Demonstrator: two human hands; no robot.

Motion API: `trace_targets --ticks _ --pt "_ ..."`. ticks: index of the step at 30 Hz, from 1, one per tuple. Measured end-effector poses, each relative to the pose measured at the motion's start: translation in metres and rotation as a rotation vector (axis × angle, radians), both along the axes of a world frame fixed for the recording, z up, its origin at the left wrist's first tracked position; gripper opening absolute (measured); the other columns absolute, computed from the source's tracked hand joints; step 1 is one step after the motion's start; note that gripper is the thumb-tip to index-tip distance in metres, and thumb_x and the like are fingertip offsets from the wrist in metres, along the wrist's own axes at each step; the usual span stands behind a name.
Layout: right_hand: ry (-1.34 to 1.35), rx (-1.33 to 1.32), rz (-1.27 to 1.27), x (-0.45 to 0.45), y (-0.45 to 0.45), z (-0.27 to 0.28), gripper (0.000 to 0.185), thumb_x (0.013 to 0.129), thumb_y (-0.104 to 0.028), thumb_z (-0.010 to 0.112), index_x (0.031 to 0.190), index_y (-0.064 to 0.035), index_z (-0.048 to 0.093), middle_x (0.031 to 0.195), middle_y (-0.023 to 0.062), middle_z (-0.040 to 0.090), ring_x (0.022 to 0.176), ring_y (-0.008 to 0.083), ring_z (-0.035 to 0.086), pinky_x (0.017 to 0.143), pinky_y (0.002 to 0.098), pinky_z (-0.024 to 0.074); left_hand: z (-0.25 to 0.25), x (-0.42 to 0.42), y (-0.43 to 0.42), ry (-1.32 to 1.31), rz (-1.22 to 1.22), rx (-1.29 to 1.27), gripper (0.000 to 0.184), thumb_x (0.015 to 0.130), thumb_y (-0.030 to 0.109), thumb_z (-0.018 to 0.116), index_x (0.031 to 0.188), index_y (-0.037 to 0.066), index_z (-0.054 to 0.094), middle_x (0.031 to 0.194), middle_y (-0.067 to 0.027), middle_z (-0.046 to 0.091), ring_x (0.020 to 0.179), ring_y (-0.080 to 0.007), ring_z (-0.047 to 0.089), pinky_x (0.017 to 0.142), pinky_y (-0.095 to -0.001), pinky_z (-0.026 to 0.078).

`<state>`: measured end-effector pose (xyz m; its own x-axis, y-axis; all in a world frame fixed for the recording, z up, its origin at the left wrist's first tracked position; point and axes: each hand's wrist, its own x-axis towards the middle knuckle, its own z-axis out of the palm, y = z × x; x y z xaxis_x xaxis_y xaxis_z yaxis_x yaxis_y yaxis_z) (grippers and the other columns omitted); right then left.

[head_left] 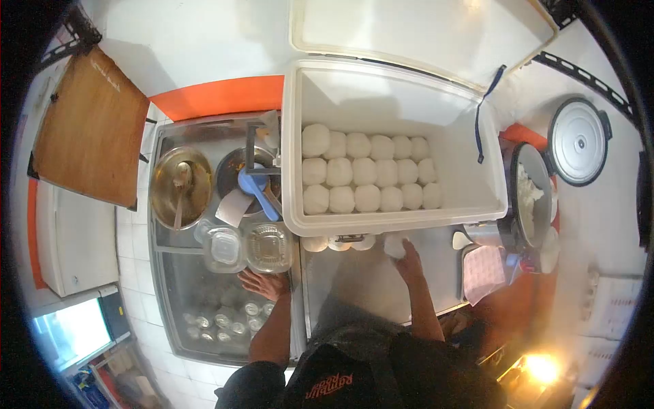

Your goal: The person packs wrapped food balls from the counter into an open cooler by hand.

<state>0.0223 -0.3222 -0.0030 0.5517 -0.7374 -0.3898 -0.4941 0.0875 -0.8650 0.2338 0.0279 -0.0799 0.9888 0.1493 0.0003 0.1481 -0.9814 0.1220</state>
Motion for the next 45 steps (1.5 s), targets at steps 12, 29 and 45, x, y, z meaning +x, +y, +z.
trace_targets --ticks 12,29,45 --pt "-0.228 0.19 0.318 0.157 -0.043 0.326 0.074 0.08 -0.033 0.076 0.137 -0.0031 0.039 0.121 0.0095 0.053 0.113 0.0202 0.054 0.092 0.0344 0.0484 0.007 0.002 -0.001 -0.015 -0.03 -0.013 0.102 0.077 0.07 0.049 0.148 0.006 0.013 0.152 -0.0206 0.016 0.144 -0.0402 0.001 0.116 -0.0577 0.002" --pt "0.094 -0.37 0.492 0.357 -0.087 0.105 0.055 0.084 -0.028 0.07 0.127 0.0017 0.053 0.118 0.0229 0.059 0.1 0.0331 0.06 0.091 0.0403 0.0476 0.022 0.006 -0.004 0.147 0.002 -0.018 0.09 0.083 0.063 0.045 0.142 -0.001 0.023 0.148 -0.0224 0.025 0.143 -0.0425 0.004 0.116 -0.0585 0.001" --pt "-0.035 0.24 1.142 0.181 0.014 0.365 0.032 0.08 -0.013 0.072 0.108 0.0023 0.065 0.099 0.0146 0.069 0.092 0.0201 0.065 0.085 0.0346 0.0508 0.014 0.004 -0.004 -0.072 -0.028 -0.097 0.092 0.084 0.067 0.038 0.146 0.002 0.019 0.151 -0.0204 0.021 0.143 -0.0419 0.005 0.115 -0.0593 0.0"
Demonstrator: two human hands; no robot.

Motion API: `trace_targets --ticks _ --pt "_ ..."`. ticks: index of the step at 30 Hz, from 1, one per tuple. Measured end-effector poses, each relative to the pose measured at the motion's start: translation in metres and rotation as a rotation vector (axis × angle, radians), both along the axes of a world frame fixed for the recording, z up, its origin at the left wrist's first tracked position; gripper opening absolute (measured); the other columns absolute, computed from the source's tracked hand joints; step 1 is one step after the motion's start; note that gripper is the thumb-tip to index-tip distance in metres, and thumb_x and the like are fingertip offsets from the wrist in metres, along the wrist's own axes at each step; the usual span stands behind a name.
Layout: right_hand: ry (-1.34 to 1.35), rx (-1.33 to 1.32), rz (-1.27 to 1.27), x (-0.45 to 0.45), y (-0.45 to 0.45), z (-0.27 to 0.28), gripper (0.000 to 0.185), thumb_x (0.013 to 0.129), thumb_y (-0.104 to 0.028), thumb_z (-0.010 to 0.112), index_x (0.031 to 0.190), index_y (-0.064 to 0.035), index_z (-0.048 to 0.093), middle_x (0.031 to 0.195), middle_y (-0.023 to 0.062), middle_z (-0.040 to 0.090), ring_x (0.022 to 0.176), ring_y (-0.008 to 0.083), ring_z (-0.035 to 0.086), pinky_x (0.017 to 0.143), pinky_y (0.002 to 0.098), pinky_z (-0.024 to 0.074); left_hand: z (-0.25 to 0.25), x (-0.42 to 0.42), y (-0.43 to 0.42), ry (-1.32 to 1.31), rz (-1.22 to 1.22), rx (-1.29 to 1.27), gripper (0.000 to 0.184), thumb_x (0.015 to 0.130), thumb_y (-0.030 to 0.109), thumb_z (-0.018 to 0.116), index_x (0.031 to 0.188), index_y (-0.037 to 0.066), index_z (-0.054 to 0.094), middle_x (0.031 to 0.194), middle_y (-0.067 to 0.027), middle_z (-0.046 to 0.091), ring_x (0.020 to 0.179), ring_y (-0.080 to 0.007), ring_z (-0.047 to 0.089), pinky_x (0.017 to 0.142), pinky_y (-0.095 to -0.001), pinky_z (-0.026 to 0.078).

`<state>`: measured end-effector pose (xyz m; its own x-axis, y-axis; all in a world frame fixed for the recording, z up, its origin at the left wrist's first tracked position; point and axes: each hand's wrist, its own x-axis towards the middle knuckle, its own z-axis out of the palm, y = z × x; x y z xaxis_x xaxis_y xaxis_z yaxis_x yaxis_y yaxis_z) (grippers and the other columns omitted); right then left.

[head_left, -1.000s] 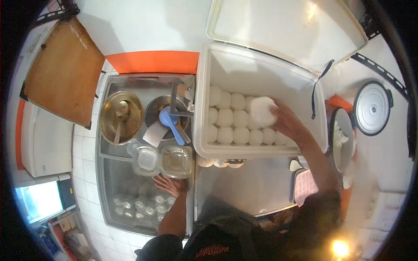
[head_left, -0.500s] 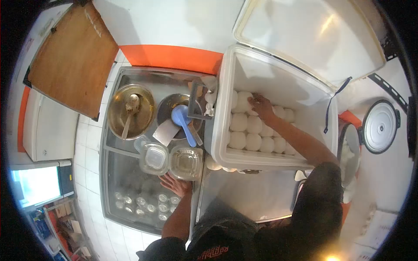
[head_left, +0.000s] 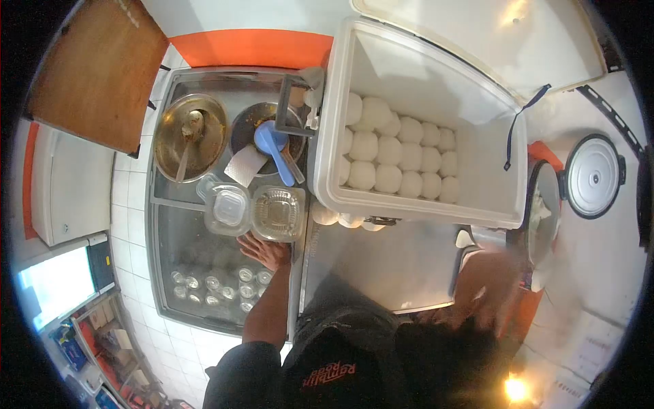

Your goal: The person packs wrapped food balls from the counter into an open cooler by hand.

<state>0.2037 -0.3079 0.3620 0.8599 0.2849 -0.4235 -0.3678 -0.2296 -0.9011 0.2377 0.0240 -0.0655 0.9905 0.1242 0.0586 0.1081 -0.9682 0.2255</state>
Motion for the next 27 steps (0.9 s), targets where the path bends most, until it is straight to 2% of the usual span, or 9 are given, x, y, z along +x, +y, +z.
trace_targets --ticks 1,2,4,6,9,13,16,26,27 --pt "0.136 0.026 0.143 -0.026 0.0 -0.035 0.028 0.084 -0.015 0.067 0.108 0.0006 0.066 0.101 0.0145 0.069 0.092 0.0205 0.066 0.087 0.0345 0.0505 -0.004 0.001 -0.004 -0.009 0.015 0.0 0.092 0.084 0.067 0.038 0.146 0.002 0.019 0.151 -0.0204 0.021 0.143 -0.0419 0.005 0.115 -0.0593 0.0" --pt "0.264 0.039 0.295 -0.052 0.0 -0.07 0.025 0.088 -0.016 0.062 0.107 -0.0012 0.067 0.104 0.0145 0.069 0.092 0.021 0.066 0.089 0.0343 0.0501 -0.01 0.0 -0.005 0.084 0.008 0.364 0.092 0.083 0.066 0.041 0.145 0.002 0.02 0.151 -0.0201 0.022 0.144 -0.0414 0.005 0.116 -0.0588 -0.001" --pt "0.089 -0.32 -0.17 -0.088 0.017 -0.193 0.036 0.091 -0.026 0.059 0.116 -0.001 0.062 0.114 0.0192 0.064 0.111 0.0295 0.059 0.099 0.0391 0.0439 -0.004 -0.005 0.01 0.188 0.036 0.764 0.092 0.082 0.066 0.044 0.144 0.001 0.022 0.151 -0.0198 0.022 0.144 -0.041 0.004 0.116 -0.0583 -0.001" --pt "0.104 -0.781 -0.805 -0.105 0.024 -0.308 0.043 0.089 -0.023 0.066 0.123 0.0005 0.056 0.123 0.0176 0.06 0.109 0.0266 0.06 0.094 0.0366 0.0456 0.013 0.002 -0.003 0.05 0.025 -0.024 0.09 0.08 0.062 0.049 0.142 0.001 0.025 0.151 -0.02 0.022 0.144 -0.0403 0.003 0.116 -0.0575 -0.001" --pt "-0.308 -0.976 -0.673 -0.094 0.01 -0.411 0.056 0.085 -0.029 0.071 0.126 0.0031 0.051 0.129 0.0213 0.054 0.118 0.0302 0.054 0.097 0.0391 0.0434 0.006 -0.001 0.001 0.089 0.025 -0.002 0.089 0.08 0.061 0.051 0.141 0.001 0.026 0.152 -0.0198 0.02 0.144 -0.0391 0.001 0.117 -0.0561 -0.001" --pt "-0.036 -0.552 -0.947 -0.041 0.05 -0.345 0.066 0.074 -0.028 0.081 0.124 0.0035 0.05 0.126 0.0176 0.056 0.113 0.0289 0.056 0.095 0.0395 0.0448 -0.001 0.003 0.007 0.077 0.04 0.073 0.095 0.08 0.07 0.044 0.143 0.001 0.024 0.153 -0.0196 0.017 0.145 -0.0383 0.0 0.116 -0.056 -0.001" --pt "-0.099 -0.498 -1.12 -0.08 0.026 -0.438 0.071 0.07 -0.027 0.084 0.125 0.0023 0.049 0.122 0.0153 0.058 0.109 0.0276 0.058 0.091 0.0392 0.0467 0.008 -0.001 -0.005 0.183 0.014 0.189 0.098 0.079 0.071 0.047 0.144 0.002 0.022 0.154 -0.0184 0.015 0.145 -0.0379 -0.001 0.116 -0.0565 0.0" --pt "0.251 -0.408 -0.922 -0.11 0.075 -0.355 0.077 0.065 -0.029 0.086 0.123 0.0029 0.048 0.119 0.0207 0.053 0.108 0.03 0.056 0.089 0.0398 0.0484 0.009 0.001 -0.003 0.051 0.02 0.073 0.09 0.083 0.062 0.049 0.145 0.006 0.016 0.151 -0.0183 0.02 0.143 -0.0411 0.005 0.116 -0.0581 0.003" --pt "-0.162 -0.72 -0.474 -0.131 0.069 -0.347 0.077 0.065 -0.027 0.086 0.126 0.0015 0.047 0.119 0.0183 0.054 0.11 0.0288 0.055 0.09 0.0399 0.0477 0.014 0.001 -0.005 0.056 0.022 0.037 0.088 0.084 0.062 0.048 0.145 0.006 0.017 0.151 -0.0181 0.02 0.143 -0.0413 0.005 0.115 -0.0584 0.004"
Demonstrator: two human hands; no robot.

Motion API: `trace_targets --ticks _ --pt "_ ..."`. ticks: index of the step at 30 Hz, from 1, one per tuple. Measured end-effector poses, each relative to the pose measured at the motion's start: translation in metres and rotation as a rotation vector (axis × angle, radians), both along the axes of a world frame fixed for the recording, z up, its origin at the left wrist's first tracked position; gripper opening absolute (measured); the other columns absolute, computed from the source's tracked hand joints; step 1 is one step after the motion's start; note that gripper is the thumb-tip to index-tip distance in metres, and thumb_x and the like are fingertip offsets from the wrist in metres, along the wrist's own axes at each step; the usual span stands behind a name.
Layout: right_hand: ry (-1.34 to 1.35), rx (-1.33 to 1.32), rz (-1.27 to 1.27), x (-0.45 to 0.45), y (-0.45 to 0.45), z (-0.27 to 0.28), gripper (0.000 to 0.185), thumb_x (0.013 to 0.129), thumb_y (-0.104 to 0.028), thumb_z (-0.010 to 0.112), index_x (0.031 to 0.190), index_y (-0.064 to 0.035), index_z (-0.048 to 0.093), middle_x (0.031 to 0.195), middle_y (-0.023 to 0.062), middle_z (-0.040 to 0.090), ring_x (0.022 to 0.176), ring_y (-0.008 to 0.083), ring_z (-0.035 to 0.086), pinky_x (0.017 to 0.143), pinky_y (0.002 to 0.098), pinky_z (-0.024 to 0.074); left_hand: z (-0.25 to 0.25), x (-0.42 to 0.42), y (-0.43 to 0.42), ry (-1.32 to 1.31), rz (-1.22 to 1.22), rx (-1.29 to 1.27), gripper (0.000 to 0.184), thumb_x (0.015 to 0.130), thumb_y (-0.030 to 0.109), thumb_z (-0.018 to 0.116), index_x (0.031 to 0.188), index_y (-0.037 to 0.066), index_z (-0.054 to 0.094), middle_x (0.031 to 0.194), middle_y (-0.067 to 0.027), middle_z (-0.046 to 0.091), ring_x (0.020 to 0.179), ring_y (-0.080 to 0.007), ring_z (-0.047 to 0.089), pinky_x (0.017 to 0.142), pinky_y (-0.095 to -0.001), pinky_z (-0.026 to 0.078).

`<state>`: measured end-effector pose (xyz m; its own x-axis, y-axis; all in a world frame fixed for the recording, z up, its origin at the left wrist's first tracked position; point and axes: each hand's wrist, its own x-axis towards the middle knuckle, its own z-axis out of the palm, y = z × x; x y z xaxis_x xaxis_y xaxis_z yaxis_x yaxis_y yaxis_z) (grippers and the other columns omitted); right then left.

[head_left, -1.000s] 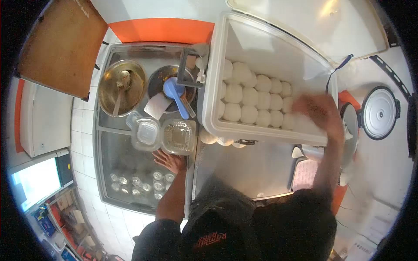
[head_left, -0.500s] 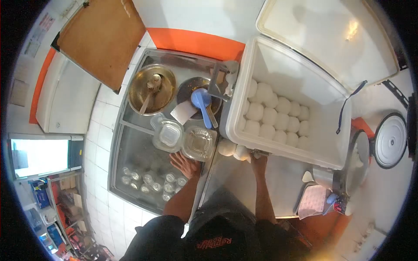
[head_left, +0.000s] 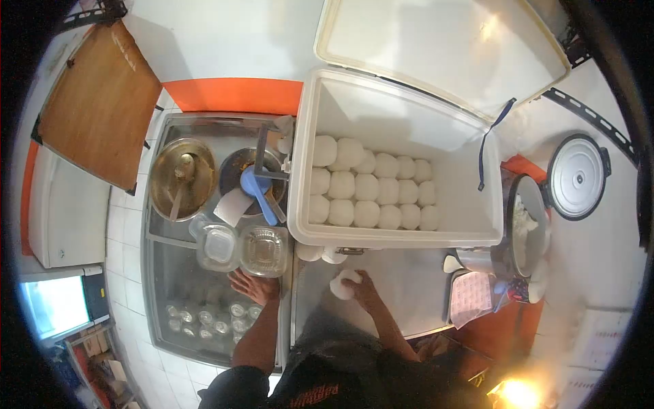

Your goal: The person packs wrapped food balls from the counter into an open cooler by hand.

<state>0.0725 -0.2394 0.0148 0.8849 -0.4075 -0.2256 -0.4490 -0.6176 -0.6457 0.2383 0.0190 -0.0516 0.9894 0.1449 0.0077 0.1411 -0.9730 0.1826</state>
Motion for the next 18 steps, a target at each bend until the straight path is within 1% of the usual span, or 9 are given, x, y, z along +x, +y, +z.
trace_targets --ticks 2,3,5,7,9,10,12,16,18 --pt "0.069 0.446 0.022 0.005 0.007 0.077 0.077 0.065 -0.027 0.085 0.128 -0.0015 0.047 0.12 0.0138 0.054 0.112 0.0264 0.053 0.092 0.0402 0.0462 -0.004 -0.001 0.0 -0.001 -0.001 0.002 0.088 0.084 0.062 0.048 0.145 0.006 0.017 0.151 -0.0179 0.02 0.143 -0.0413 0.005 0.115 -0.0584 0.003" --pt "0.267 1.248 -0.519 0.032 0.013 0.15 0.076 0.065 -0.027 0.085 0.127 -0.003 0.047 0.12 0.0116 0.054 0.114 0.0253 0.052 0.093 0.0402 0.0454 -0.007 0.0 0.001 -0.007 0.0 0.007 0.088 0.084 0.062 0.047 0.145 0.006 0.017 0.151 -0.0177 0.02 0.143 -0.0414 0.006 0.115 -0.0585 0.003" --pt "0.093 1.121 0.032 0.025 -0.022 0.185 0.077 0.066 -0.035 0.084 0.126 -0.004 0.048 0.121 0.0111 0.053 0.116 0.0229 0.05 0.093 0.039 0.0454 -0.018 -0.005 0.007 -0.025 -0.01 0.009 0.088 0.084 0.063 0.045 0.145 0.006 0.016 0.152 -0.0178 0.02 0.143 -0.0415 0.005 0.115 -0.0583 0.003" --pt "-0.063 1.062 0.173 0.036 -0.058 0.235 0.08 0.065 -0.044 0.082 0.125 -0.0041 0.048 0.119 0.0099 0.055 0.112 0.0219 0.053 0.092 0.0361 0.0453 -0.019 -0.005 0.006 -0.064 -0.02 0.002 0.089 0.084 0.064 0.043 0.146 0.006 0.016 0.152 -0.0179 0.02 0.143 -0.0416 0.005 0.116 -0.0581 0.002" --pt "-0.187 1.119 0.079 0.068 -0.084 0.294 0.078 0.069 -0.047 0.08 0.125 -0.0044 0.048 0.118 0.0101 0.057 0.107 0.0217 0.056 0.091 0.0357 0.0453 -0.009 -0.002 0.005 -0.063 -0.036 0.012 0.089 0.086 0.068 0.036 0.146 0.007 0.015 0.152 -0.0191 0.02 0.144 -0.0416 0.004 0.115 -0.0586 0.003" --pt "-0.226 0.85 0.04 0.084 -0.099 0.307 0.074 0.074 -0.047 0.076 0.126 -0.0036 0.047 0.117 0.0107 0.057 0.106 0.0216 0.057 0.091 0.0357 0.0458 -0.014 -0.002 0.007 -0.072 -0.039 0.01 0.089 0.086 0.068 0.036 0.146 0.007 0.015 0.152 -0.0191 0.02 0.144 -0.0416 0.004 0.115 -0.0586 0.003" --pt "-0.149 0.462 -0.051 0.131 -0.132 0.316 0.064 0.085 -0.044 0.067 0.129 -0.0028 0.045 0.119 0.0119 0.058 0.106 0.0216 0.057 0.09 0.0361 0.0467 -0.026 -0.003 0.011 -0.033 -0.039 0.091 0.089 0.087 0.069 0.033 0.147 0.006 0.014 0.152 -0.0202 0.02 0.144 -0.0417 0.004 0.115 -0.0593 0.003" --pt "-0.072 0.73 -0.191 0.214 -0.166 0.274 0.054 0.094 -0.032 0.058 0.135 -0.001 0.041 0.124 0.0117 0.055 0.11 0.024 0.055 0.093 0.0367 0.0465 -0.011 -0.003 0.005 -0.151 -0.037 -0.037 0.087 0.087 0.066 0.035 0.146 0.005 0.016 0.152 -0.0208 0.02 0.144 -0.0418 0.004 0.115 -0.0596 0.004" --pt "-0.096 0.576 -0.085 0.228 -0.186 0.217 0.057 0.093 -0.033 0.059 0.136 -0.0005 0.04 0.125 0.0121 0.055 0.111 0.025 0.055 0.094 0.0369 0.0458 -0.008 -0.002 0.005 -0.192 -0.057 -0.029 0.086 0.087 0.065 0.035 0.146 0.004 0.016 0.152 -0.0211 0.02 0.144 -0.042 0.004 0.115 -0.06 0.004"
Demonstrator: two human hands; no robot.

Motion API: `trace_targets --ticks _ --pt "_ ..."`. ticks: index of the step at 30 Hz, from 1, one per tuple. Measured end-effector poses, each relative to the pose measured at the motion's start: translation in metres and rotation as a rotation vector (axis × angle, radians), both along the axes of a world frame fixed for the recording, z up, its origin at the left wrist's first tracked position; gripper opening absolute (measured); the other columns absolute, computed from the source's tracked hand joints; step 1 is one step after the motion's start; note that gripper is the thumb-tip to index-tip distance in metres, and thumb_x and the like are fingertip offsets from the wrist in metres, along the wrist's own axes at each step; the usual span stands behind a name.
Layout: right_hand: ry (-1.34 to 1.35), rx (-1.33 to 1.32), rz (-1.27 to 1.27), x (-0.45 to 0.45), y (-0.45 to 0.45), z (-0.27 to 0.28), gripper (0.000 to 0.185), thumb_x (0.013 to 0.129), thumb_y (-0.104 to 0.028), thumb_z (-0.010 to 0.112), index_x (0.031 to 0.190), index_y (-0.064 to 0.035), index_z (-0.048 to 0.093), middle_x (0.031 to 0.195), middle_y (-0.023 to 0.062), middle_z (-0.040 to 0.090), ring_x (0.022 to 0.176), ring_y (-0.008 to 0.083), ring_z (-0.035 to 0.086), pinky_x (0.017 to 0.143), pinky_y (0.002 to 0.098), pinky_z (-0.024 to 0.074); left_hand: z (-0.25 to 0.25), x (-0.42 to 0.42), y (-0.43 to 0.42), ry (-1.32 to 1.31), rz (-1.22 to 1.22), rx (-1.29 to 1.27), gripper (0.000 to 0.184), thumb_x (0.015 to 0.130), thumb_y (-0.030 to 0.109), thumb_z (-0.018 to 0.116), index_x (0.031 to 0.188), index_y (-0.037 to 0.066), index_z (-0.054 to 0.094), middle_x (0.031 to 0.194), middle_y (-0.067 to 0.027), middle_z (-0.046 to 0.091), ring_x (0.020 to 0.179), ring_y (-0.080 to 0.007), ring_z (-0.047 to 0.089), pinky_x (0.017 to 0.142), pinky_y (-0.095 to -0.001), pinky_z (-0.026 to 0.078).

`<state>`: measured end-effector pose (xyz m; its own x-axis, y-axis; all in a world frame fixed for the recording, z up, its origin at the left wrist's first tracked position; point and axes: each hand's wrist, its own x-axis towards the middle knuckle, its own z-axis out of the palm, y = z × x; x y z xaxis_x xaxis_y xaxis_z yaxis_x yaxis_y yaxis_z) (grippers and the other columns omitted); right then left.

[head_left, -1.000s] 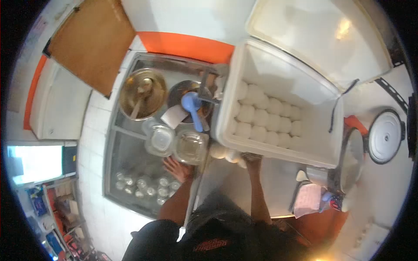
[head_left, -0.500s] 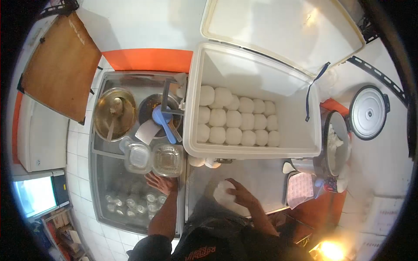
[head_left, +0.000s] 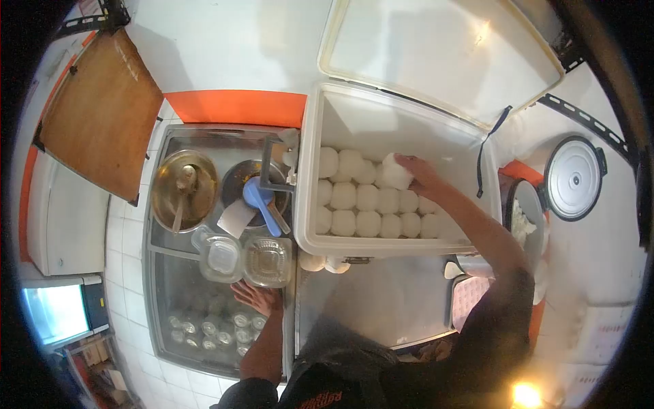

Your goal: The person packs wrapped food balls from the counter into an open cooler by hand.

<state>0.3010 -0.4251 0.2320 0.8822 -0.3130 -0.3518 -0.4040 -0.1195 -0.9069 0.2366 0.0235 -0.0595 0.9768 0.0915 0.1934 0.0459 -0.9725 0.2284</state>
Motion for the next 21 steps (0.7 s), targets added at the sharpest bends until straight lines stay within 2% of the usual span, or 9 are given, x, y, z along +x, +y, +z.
trace_targets --ticks 1,3,5,9,10,12,16,19,21 --pt "-0.039 -0.614 0.223 0.002 -0.023 -0.05 0.062 0.093 -0.036 0.06 0.138 0.0006 0.038 0.127 0.0136 0.052 0.111 0.0266 0.055 0.093 0.0366 0.0468 -0.004 0.0 0.001 0.0 0.006 0.003 0.086 0.087 0.065 0.035 0.146 0.004 0.016 0.152 -0.0211 0.02 0.144 -0.042 0.004 0.115 -0.06 0.004" --pt "-0.087 -1.222 0.448 0.021 -0.031 -0.082 0.066 0.092 -0.038 0.06 0.139 0.0017 0.036 0.13 0.0151 0.05 0.111 0.0282 0.055 0.091 0.0362 0.0479 -0.013 0.001 0.003 0.132 0.035 0.082 0.086 0.087 0.065 0.035 0.145 0.004 0.017 0.152 -0.0219 0.018 0.143 -0.0426 0.004 0.114 -0.0604 0.003" --pt "0.31 -0.203 -0.226 0.057 -0.011 -0.096 0.069 0.092 -0.035 0.062 0.143 0.0005 0.032 0.14 0.0176 0.042 0.118 0.0327 0.051 0.093 0.0406 0.0472 -0.015 0.002 0.003 0.179 0.038 0.11 0.086 0.087 0.065 0.036 0.145 0.003 0.018 0.152 -0.0226 0.018 0.143 -0.0428 0.004 0.114 -0.0605 0.003" --pt "0.231 -0.031 -0.263 0.055 -0.014 -0.135 0.084 0.086 -0.045 0.066 0.148 -0.0068 0.022 0.148 0.0189 0.027 0.133 0.0341 0.032 0.107 0.0484 0.0334 -0.019 -0.002 0.005 0.207 0.06 0.073 0.089 0.085 0.065 0.041 0.144 0.002 0.021 0.151 -0.0247 0.018 0.143 -0.0428 0.004 0.115 -0.0601 0.003" --pt "0.298 -0.739 0.213 0.054 -0.04 -0.166 0.073 0.092 -0.034 0.057 0.147 -0.0032 0.021 0.146 0.0197 0.031 0.129 0.0344 0.037 0.105 0.0488 0.0353 -0.014 -0.002 0.004 0.206 0.054 0.082 0.089 0.085 0.065 0.041 0.144 0.002 0.021 0.151 -0.0247 0.018 0.143 -0.0428 0.004 0.115 -0.0601 0.003" --pt "0.327 -1.42 0.708 0.068 -0.058 -0.203 0.062 0.097 -0.023 0.048 0.147 0.0005 0.02 0.145 0.0204 0.035 0.125 0.0347 0.042 0.102 0.0491 0.0371 -0.001 -0.001 0.002 0.274 0.017 0.107 0.091 0.084 0.064 0.044 0.145 0.001 0.021 0.151 -0.0246 0.018 0.143 -0.0425 0.004 0.115 -0.0599 0.003" --pt "0.303 -0.412 0.02 0.063 -0.029 -0.149 0.065 0.096 -0.033 0.048 0.147 -0.0034 0.022 0.146 0.0183 0.033 0.127 0.0328 0.04 0.104 0.0471 0.0341 -0.011 -0.001 0.004 0.36 0.048 0.293 0.093 0.084 0.066 0.042 0.147 0.001 0.019 0.153 -0.0233 0.017 0.143 -0.0425 0.004 0.115 -0.0595 0.003" --pt "0.293 -0.087 -0.182 0.058 -0.017 -0.12 0.068 0.094 -0.04 0.049 0.147 -0.0063 0.024 0.147 0.0168 0.032 0.128 0.0313 0.039 0.106 0.0456 0.0318 -0.013 -0.001 0.003 0.167 0.023 0.087 0.097 0.082 0.069 0.043 0.147 0.001 0.019 0.152 -0.0227 0.019 0.144 -0.0418 0.005 0.115 -0.0588 0.003" --pt "0.296 -0.013 -0.246 0.059 -0.011 -0.108 0.07 0.093 -0.045 0.049 0.147 -0.0083 0.025 0.147 0.0157 0.032 0.128 0.0304 0.038 0.107 0.0446 0.0303 -0.013 -0.002 0.003 0.203 0.031 0.133 0.099 0.081 0.07 0.044 0.147 0.001 0.017 0.152 -0.022 0.019 0.144 -0.0415 0.005 0.115 -0.0589 0.003"
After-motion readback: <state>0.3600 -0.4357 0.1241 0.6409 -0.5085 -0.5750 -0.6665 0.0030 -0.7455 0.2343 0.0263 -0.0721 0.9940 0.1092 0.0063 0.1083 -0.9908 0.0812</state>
